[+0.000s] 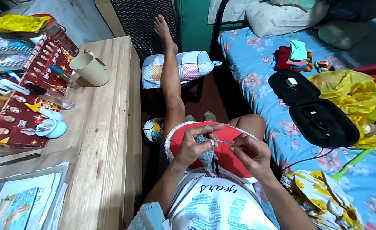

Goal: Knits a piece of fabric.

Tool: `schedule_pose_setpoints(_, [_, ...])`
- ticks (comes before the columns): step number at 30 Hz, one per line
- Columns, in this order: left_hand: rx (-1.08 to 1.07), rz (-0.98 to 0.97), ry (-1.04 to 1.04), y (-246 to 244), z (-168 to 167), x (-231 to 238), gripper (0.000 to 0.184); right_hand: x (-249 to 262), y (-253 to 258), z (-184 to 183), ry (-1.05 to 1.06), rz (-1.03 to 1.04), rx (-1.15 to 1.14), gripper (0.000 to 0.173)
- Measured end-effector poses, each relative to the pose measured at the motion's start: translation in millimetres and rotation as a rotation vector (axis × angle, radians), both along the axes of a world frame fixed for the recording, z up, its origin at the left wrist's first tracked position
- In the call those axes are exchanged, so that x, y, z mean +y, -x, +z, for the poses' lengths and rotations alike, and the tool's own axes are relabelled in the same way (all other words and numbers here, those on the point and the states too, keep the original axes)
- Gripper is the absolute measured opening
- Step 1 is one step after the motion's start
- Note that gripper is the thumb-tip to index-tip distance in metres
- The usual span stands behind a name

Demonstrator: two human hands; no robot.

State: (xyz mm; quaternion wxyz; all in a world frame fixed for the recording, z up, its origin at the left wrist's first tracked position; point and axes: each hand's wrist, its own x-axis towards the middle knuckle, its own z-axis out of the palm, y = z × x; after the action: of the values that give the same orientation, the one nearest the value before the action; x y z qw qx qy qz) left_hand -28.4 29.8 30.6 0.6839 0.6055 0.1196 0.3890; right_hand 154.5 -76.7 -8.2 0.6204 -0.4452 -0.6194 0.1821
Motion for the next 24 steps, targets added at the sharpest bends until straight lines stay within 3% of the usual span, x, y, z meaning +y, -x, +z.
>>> schedule_pose_setpoints(4, [0.045, -0.010, 0.002, -7.1, -8.1, 0.4, 0.040, -5.3, 1.7, 8.9, 0.410, 0.205, 0.520, 0.013])
schedule_pose_setpoints(6, [0.109, 0.087, -0.178, -13.5, -14.1, -4.9, 0.038, -3.5, 5.7, 13.5, 0.468, 0.113, 0.426, 0.013])
schedule_pose_setpoints(9, [0.191, 0.218, -0.453, -23.7, -29.4, -15.0, 0.032, -1.7, 14.0, 11.4, 0.366, -0.127, 0.095, 0.007])
schedule_pose_setpoints(11, [0.185, 0.255, -0.510, -26.9, -34.2, -15.6, 0.029, 1.5, 17.0, 10.2, 0.341, -0.205, 0.041, 0.011])
schedule_pose_setpoints(15, [0.121, 0.095, -0.284, -13.5, -28.7, -3.7, 0.013, 6.5, 12.6, 12.3, 0.370, -0.077, 0.411, 0.031])
schedule_pose_setpoints(20, [0.212, -0.103, -0.176, 17.8, -35.9, 27.9, 0.033, 8.6, 9.0, 7.8, 0.397, 0.100, 0.801, 0.029])
schedule_pose_setpoints(24, [-0.159, -0.291, 0.003, 24.0, -57.9, 49.8, 0.024, 9.0, 11.8, 1.3, 0.358, 0.248, 0.895, 0.027])
